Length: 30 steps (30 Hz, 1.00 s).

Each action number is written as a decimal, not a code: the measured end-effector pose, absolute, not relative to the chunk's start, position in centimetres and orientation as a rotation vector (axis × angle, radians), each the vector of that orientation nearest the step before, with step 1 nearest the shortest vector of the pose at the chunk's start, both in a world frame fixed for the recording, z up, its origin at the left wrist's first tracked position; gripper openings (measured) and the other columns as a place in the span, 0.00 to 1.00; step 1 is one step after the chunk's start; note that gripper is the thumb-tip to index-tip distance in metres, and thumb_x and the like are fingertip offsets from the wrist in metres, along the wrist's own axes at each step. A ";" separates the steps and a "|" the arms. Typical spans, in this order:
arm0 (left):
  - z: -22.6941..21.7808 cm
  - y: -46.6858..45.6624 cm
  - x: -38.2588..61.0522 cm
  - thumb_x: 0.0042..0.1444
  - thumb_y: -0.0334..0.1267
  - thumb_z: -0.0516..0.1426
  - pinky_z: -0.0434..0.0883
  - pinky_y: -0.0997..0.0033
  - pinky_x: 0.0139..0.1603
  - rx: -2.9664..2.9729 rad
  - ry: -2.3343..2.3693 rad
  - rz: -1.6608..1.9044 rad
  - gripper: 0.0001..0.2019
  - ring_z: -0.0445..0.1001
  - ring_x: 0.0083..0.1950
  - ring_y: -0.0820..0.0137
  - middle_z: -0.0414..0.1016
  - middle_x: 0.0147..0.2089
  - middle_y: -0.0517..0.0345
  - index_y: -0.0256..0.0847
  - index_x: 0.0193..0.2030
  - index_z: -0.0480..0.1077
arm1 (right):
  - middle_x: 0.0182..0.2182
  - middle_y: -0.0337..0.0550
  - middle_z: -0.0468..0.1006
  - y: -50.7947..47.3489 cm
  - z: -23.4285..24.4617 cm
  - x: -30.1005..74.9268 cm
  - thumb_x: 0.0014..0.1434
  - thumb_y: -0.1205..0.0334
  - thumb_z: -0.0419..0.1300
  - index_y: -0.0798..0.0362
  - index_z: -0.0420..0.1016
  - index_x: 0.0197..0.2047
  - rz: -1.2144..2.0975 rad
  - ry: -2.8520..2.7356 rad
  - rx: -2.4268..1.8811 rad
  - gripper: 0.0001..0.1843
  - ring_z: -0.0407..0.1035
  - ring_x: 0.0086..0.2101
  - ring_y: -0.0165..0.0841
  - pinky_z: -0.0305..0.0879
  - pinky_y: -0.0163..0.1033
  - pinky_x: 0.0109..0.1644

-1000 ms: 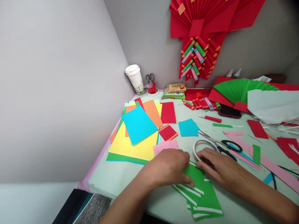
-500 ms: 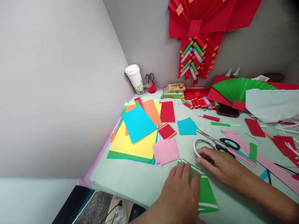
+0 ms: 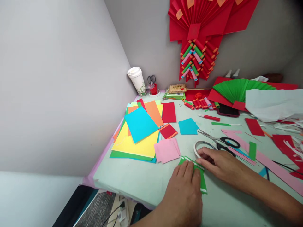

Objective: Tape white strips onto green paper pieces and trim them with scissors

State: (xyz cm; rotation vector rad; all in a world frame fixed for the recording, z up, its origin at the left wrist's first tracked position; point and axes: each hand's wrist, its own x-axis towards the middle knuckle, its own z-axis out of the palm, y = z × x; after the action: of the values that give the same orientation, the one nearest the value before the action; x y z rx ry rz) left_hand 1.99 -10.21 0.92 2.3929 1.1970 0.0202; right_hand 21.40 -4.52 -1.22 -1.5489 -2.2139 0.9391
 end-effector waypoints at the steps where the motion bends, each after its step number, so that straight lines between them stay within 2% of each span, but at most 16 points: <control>1: 0.7 -10.3 1.9 0.63 0.40 0.52 0.56 0.45 0.72 2.387 1.198 0.039 0.29 0.56 0.73 0.47 0.59 0.72 0.34 0.28 0.68 0.60 | 0.27 0.38 0.78 -4.5 -1.2 21.4 0.67 0.55 0.52 0.48 0.68 0.36 0.965 -2.205 -1.543 0.10 0.69 0.26 0.34 0.57 0.37 0.29; 5: 0.2 -10.2 1.5 0.54 0.56 0.61 0.54 0.39 0.73 2.322 1.292 0.024 0.44 0.49 0.75 0.42 0.49 0.75 0.31 0.27 0.70 0.56 | 0.25 0.37 0.78 -4.6 -0.8 21.1 0.66 0.54 0.53 0.48 0.69 0.36 1.001 -2.119 -1.545 0.09 0.69 0.25 0.34 0.58 0.37 0.29; 7: 0.1 -10.0 1.4 0.52 0.59 0.63 0.54 0.39 0.72 2.298 1.320 -0.018 0.48 0.47 0.75 0.42 0.47 0.75 0.30 0.27 0.70 0.56 | 0.25 0.37 0.79 -4.8 -0.6 20.9 0.65 0.54 0.54 0.48 0.68 0.35 1.018 -2.071 -1.556 0.09 0.71 0.26 0.35 0.59 0.37 0.30; 11: 0.2 -9.6 1.4 0.57 0.55 0.60 0.56 0.41 0.72 2.292 1.324 -0.013 0.42 0.50 0.75 0.45 0.50 0.74 0.32 0.27 0.70 0.56 | 0.25 0.35 0.78 -5.0 -0.3 20.6 0.65 0.54 0.54 0.47 0.67 0.34 1.130 -2.034 -1.557 0.09 0.71 0.27 0.34 0.61 0.35 0.30; 16: 0.0 -9.9 1.1 0.63 0.49 0.53 0.56 0.42 0.72 2.336 1.282 0.034 0.36 0.48 0.75 0.45 0.49 0.74 0.30 0.24 0.70 0.56 | 0.25 0.35 0.77 -4.9 -0.5 21.0 0.66 0.52 0.52 0.47 0.65 0.34 1.187 -2.054 -1.608 0.11 0.71 0.27 0.33 0.61 0.35 0.30; 21: 0.1 -10.0 0.6 0.60 0.52 0.58 0.56 0.45 0.73 2.364 1.236 0.032 0.39 0.50 0.75 0.47 0.50 0.73 0.30 0.25 0.70 0.57 | 0.24 0.35 0.77 -5.1 -0.3 21.0 0.64 0.52 0.54 0.47 0.63 0.33 1.131 -1.992 -1.655 0.11 0.71 0.26 0.34 0.61 0.37 0.30; 25: 0.3 -9.7 0.4 0.57 0.54 0.61 0.57 0.47 0.73 2.336 1.250 0.029 0.42 0.51 0.75 0.48 0.52 0.73 0.33 0.27 0.71 0.56 | 0.23 0.35 0.75 -5.7 0.0 20.8 0.65 0.52 0.53 0.47 0.60 0.31 1.260 -1.943 -1.645 0.13 0.70 0.25 0.33 0.62 0.36 0.29; 30: -0.3 -9.8 0.4 0.49 0.59 0.65 0.58 0.45 0.72 2.303 1.265 0.083 0.52 0.52 0.74 0.47 0.53 0.73 0.32 0.26 0.71 0.54 | 0.28 0.36 0.76 -6.5 0.3 20.5 0.68 0.50 0.50 0.47 0.60 0.36 1.533 -1.800 -1.609 0.12 0.73 0.30 0.33 0.66 0.35 0.32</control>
State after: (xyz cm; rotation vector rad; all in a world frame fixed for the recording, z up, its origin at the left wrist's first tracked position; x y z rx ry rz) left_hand 0.38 -9.79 -0.26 2.3027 1.2650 0.0825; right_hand 20.52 -6.48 0.27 -1.6090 -1.8001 1.5332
